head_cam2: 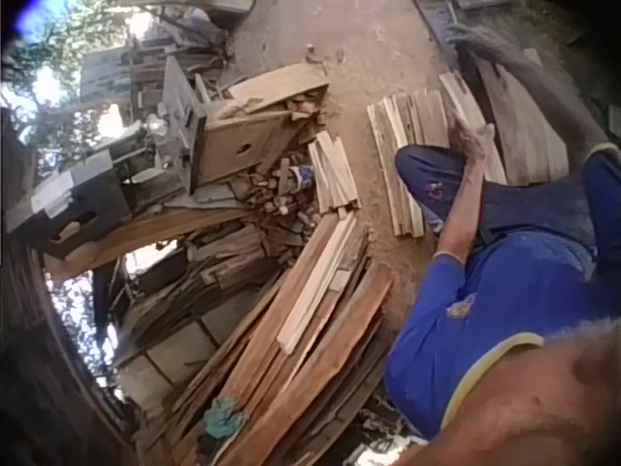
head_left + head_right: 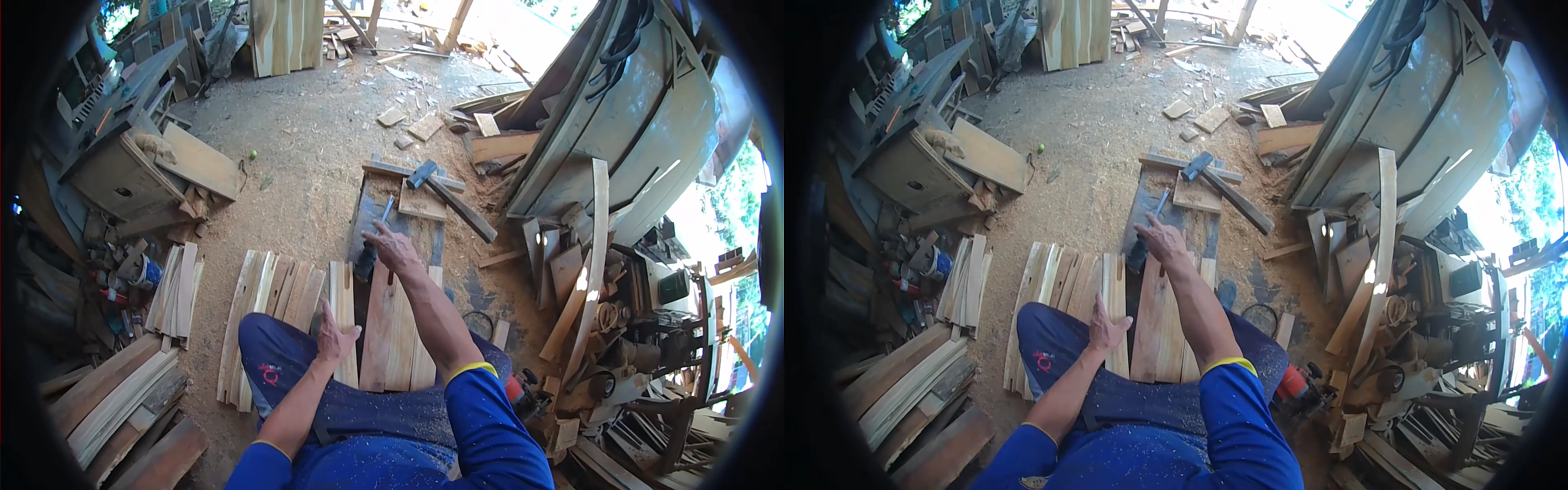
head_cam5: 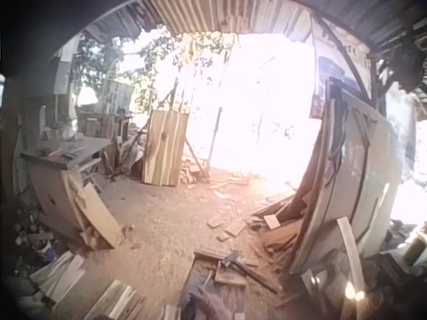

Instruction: The person uses a hammer and a chisel to carve out mortise holes in wooden boards, then picks up the boards to check the work.

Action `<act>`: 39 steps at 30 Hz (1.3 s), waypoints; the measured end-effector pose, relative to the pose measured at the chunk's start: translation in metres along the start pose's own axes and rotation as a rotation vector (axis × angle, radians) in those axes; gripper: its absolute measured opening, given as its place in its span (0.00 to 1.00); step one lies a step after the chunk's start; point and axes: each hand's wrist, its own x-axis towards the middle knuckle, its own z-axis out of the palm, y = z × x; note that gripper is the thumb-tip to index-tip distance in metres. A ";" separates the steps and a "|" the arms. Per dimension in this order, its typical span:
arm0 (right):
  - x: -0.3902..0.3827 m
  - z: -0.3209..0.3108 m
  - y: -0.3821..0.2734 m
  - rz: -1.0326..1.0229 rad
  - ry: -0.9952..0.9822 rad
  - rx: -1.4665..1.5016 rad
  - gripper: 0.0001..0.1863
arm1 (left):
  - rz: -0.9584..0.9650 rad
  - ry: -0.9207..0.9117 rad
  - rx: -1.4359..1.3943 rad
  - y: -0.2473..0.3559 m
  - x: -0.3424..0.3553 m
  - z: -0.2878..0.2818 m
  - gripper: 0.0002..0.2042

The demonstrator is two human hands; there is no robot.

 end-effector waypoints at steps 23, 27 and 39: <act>-0.117 -0.091 0.014 0.271 0.582 0.543 0.16 | 0.363 0.068 -0.119 0.065 0.031 0.011 0.55; -0.176 -0.094 -0.072 0.327 0.344 0.674 0.14 | 0.505 -0.100 -0.558 0.145 0.016 -0.036 0.49; -0.366 0.024 -0.152 0.043 -0.082 0.350 0.19 | 0.710 0.207 -0.414 0.169 -0.024 -0.207 0.18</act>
